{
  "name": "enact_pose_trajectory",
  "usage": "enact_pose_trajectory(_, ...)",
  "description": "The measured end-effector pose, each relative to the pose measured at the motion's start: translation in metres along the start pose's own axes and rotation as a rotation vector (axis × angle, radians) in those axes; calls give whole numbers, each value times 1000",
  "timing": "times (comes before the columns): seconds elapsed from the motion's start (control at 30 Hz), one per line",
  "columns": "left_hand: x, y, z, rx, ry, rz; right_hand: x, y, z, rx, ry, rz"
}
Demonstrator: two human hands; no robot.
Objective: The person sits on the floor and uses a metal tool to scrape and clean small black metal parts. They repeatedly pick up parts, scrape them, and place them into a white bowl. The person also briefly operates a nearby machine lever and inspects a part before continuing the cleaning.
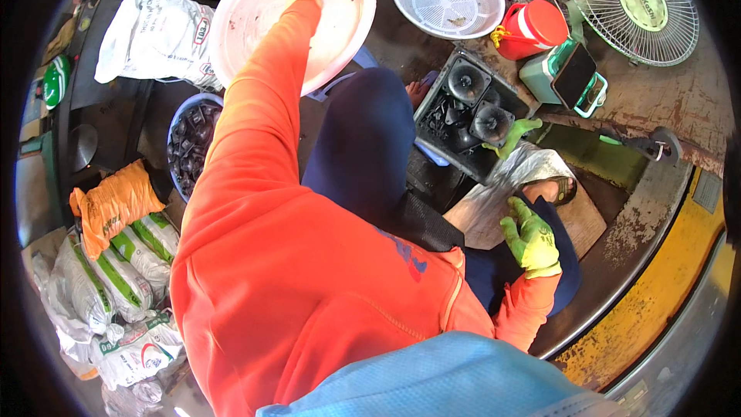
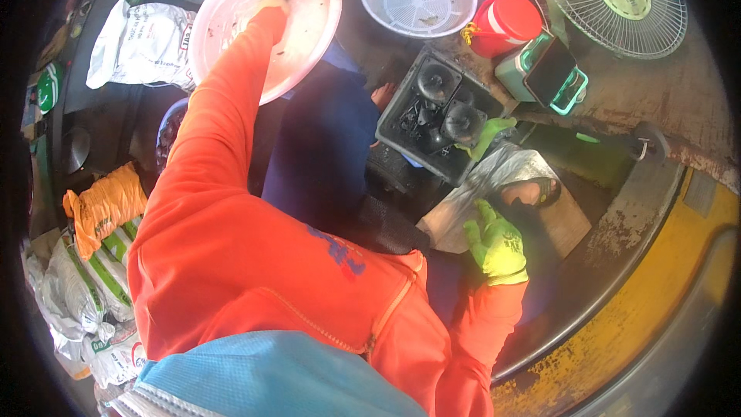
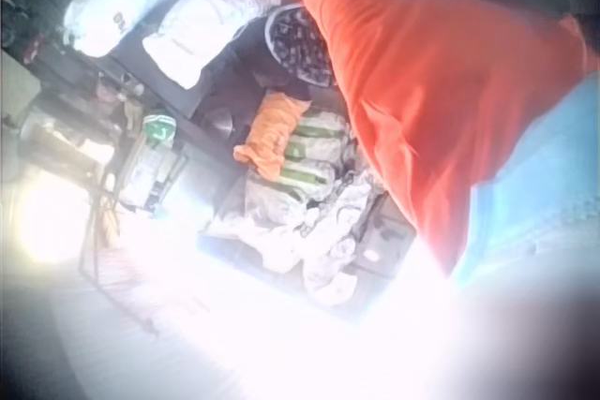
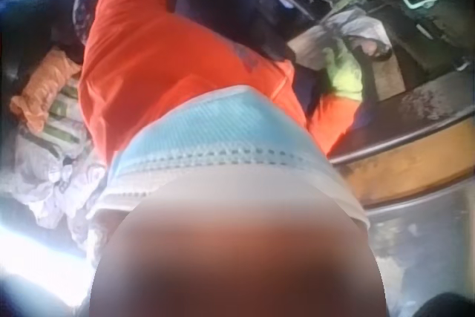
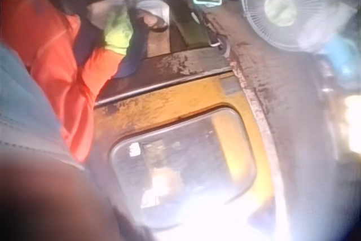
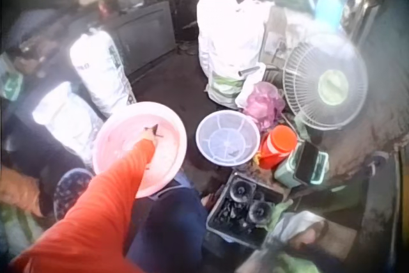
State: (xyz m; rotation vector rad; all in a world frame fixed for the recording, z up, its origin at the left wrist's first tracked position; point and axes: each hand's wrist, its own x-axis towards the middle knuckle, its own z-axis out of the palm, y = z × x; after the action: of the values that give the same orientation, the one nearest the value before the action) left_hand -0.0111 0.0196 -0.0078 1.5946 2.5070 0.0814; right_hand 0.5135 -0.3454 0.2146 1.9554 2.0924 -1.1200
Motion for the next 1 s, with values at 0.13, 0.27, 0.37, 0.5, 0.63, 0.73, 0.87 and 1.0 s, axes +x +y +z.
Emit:
enact_pose_trajectory(0.13, 16, -7, 11, 72, -65, -65, 7, 3, -3, -55, -9, 38)
enact_pose_trajectory(0.27, 27, -11, 28, 50, 18, -41, 13, 6, -4, -56, -35, 76)
enact_pose_trajectory(0.37, 27, -16, 33, 12, -38, -46, 13, 8, -5, -71, -15, 58)
enact_pose_trajectory(0.5, 11, -47, 9, 58, -155, 72, 13, 7, -4, -73, 42, -26)
enact_pose_trajectory(0.63, -14, -78, -34, -68, -166, 60, 11, 2, -6, -88, 33, -45)
enact_pose_trajectory(0.73, -36, -89, -77, -408, -147, -130, 11, -5, -7, -65, -7, -22)
enact_pose_trajectory(0.87, -62, -95, -137, -273, 216, 134, 7, -15, -7, -57, -15, -59)
enact_pose_trajectory(1.0, -66, -107, -152, -34, 557, 515, 3, -19, -5, -49, 69, -198)
